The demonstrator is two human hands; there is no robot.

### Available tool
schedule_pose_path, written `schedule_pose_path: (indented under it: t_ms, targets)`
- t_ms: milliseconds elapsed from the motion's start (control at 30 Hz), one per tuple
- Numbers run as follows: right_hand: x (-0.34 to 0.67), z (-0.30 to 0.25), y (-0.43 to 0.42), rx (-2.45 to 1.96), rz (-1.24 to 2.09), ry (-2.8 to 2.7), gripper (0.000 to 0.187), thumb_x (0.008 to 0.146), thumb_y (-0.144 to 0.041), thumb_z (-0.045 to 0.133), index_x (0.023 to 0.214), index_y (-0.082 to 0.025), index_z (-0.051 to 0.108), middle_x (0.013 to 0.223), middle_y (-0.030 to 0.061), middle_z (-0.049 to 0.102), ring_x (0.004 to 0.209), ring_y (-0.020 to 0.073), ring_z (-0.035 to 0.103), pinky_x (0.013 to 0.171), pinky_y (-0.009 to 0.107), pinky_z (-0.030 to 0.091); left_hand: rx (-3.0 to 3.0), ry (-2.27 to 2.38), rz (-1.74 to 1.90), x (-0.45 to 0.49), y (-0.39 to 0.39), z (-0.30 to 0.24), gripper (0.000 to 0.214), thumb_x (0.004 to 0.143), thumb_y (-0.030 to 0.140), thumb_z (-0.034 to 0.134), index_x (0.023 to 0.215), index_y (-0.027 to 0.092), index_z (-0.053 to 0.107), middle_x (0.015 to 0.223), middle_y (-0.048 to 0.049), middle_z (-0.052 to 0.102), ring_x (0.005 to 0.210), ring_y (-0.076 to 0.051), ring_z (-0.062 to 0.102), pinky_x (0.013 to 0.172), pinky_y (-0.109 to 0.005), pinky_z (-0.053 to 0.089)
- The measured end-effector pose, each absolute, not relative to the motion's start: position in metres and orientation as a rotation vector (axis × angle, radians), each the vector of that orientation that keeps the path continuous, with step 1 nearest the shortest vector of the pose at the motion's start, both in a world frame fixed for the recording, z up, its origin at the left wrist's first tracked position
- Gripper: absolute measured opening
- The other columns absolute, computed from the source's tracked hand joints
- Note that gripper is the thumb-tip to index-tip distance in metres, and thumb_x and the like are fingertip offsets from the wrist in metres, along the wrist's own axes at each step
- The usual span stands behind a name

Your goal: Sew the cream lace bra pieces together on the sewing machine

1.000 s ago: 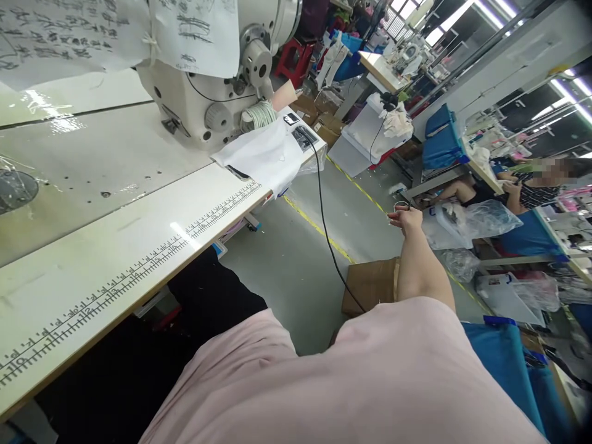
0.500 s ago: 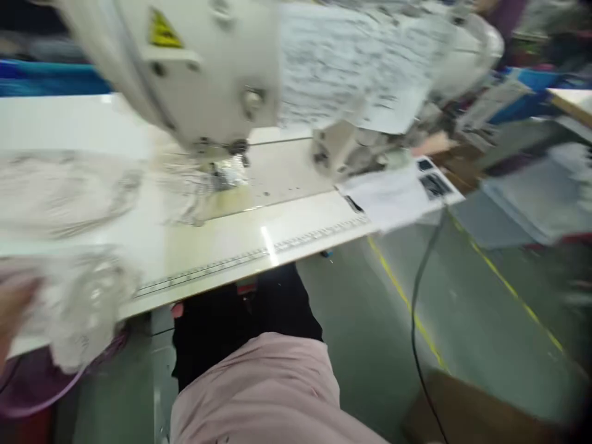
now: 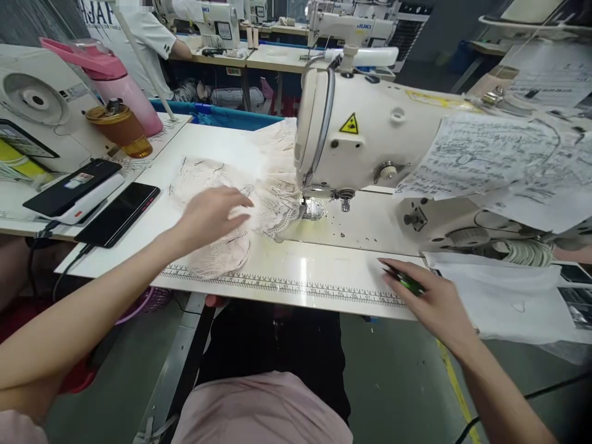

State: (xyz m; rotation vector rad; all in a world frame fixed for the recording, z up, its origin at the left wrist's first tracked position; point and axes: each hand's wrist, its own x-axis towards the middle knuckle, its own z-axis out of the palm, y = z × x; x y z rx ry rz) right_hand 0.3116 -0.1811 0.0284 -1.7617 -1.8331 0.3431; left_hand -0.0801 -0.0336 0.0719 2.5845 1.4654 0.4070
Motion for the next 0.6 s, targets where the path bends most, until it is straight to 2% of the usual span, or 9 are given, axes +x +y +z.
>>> schedule_pose_path:
  t_ms: [67, 133, 200, 267, 433, 500, 567, 600]
  targets:
    - [0.295, 0.02, -0.162, -1.718, 0.433, -1.762, 0.037, 0.087, -0.046, 0.059, 0.114, -0.025, 0.071, 0.114, 0.0062, 0.072, 0.102, 0.0238, 0.069, 0.073, 0.029, 0.058, 2.648, 1.263, 0.266, -0.058, -0.036, 0.062, 0.035, 0.088, 0.044, 0.058, 0.114, 0.022, 0.067, 0.115, -0.0054, 0.068, 0.093, -0.021, 0.063, 0.064, -0.027, 0.044]
    - [0.29, 0.013, -0.152, -1.669, 0.489, -1.724, 0.034, 0.087, -0.044, 0.06, 0.113, -0.025, 0.071, 0.114, 0.0053, 0.072, 0.103, 0.0231, 0.068, 0.077, 0.03, 0.057, 2.607, 1.248, 0.234, -0.04, -0.033, 0.054, 0.027, 0.088, 0.04, 0.058, 0.104, 0.019, 0.068, 0.108, -0.0062, 0.068, 0.079, -0.018, 0.062, 0.055, -0.025, 0.04]
    - [0.291, 0.01, -0.149, -1.653, 0.513, -1.708, 0.031, 0.088, -0.043, 0.06, 0.111, -0.025, 0.072, 0.111, 0.0042, 0.072, 0.102, 0.0218, 0.068, 0.08, 0.03, 0.056, 2.54, 1.323, 0.287, -0.03, -0.02, 0.054, 0.024, 0.093, 0.035, 0.052, 0.088, 0.016, 0.067, 0.092, -0.0057, 0.068, 0.07, -0.015, 0.06, 0.054, -0.024, 0.04]
    - [0.292, 0.008, -0.15, -1.677, 0.52, -1.683, 0.029, 0.087, -0.043, 0.06, 0.108, -0.026, 0.073, 0.11, 0.0036, 0.072, 0.101, 0.021, 0.067, 0.082, 0.03, 0.056, 2.449, 1.439, 0.379, -0.029, 0.005, 0.063, 0.03, 0.097, 0.035, 0.047, 0.082, 0.014, 0.064, 0.081, -0.0036, 0.067, 0.066, -0.013, 0.059, 0.057, -0.025, 0.045]
    - [0.293, 0.009, -0.152, -1.732, 0.526, -1.631, 0.029, 0.086, -0.046, 0.061, 0.103, -0.027, 0.075, 0.107, 0.0038, 0.073, 0.098, 0.0216, 0.068, 0.082, 0.031, 0.056, 2.131, 1.826, 0.745, -0.045, 0.111, 0.122, 0.03, 0.101, 0.031, 0.04, 0.096, 0.011, 0.062, 0.087, -0.0041, 0.066, 0.076, -0.014, 0.064, 0.063, -0.028, 0.052]
    - [0.294, 0.009, -0.152, -1.745, 0.517, -1.628, 0.029, 0.085, -0.047, 0.061, 0.101, -0.027, 0.075, 0.108, 0.0039, 0.073, 0.099, 0.0221, 0.069, 0.08, 0.029, 0.056, 2.006, 1.965, 0.927, -0.057, 0.155, 0.146, 0.039, 0.106, 0.031, 0.026, 0.117, 0.009, 0.057, 0.097, -0.0065, 0.065, 0.083, -0.014, 0.067, 0.064, -0.028, 0.054]
    - [0.297, 0.007, -0.151, -1.761, 0.509, -1.637, 0.029, 0.085, -0.048, 0.062, 0.1, -0.028, 0.076, 0.109, 0.0038, 0.073, 0.101, 0.0228, 0.069, 0.078, 0.026, 0.057, 1.943, 2.074, 1.138, -0.072, 0.188, 0.166, 0.047, 0.106, 0.042, 0.026, 0.127, 0.008, 0.051, 0.108, -0.0099, 0.065, 0.085, -0.013, 0.066, 0.068, -0.03, 0.057]
    - [0.299, 0.006, -0.15, -1.767, 0.509, -1.647, 0.03, 0.085, -0.048, 0.062, 0.101, -0.027, 0.076, 0.11, 0.004, 0.073, 0.102, 0.023, 0.069, 0.077, 0.025, 0.057, 1.956, 2.117, 1.239, -0.08, 0.201, 0.173, 0.054, 0.106, 0.045, 0.019, 0.127, 0.008, 0.051, 0.11, -0.0099, 0.064, 0.089, -0.014, 0.066, 0.071, -0.031, 0.057]
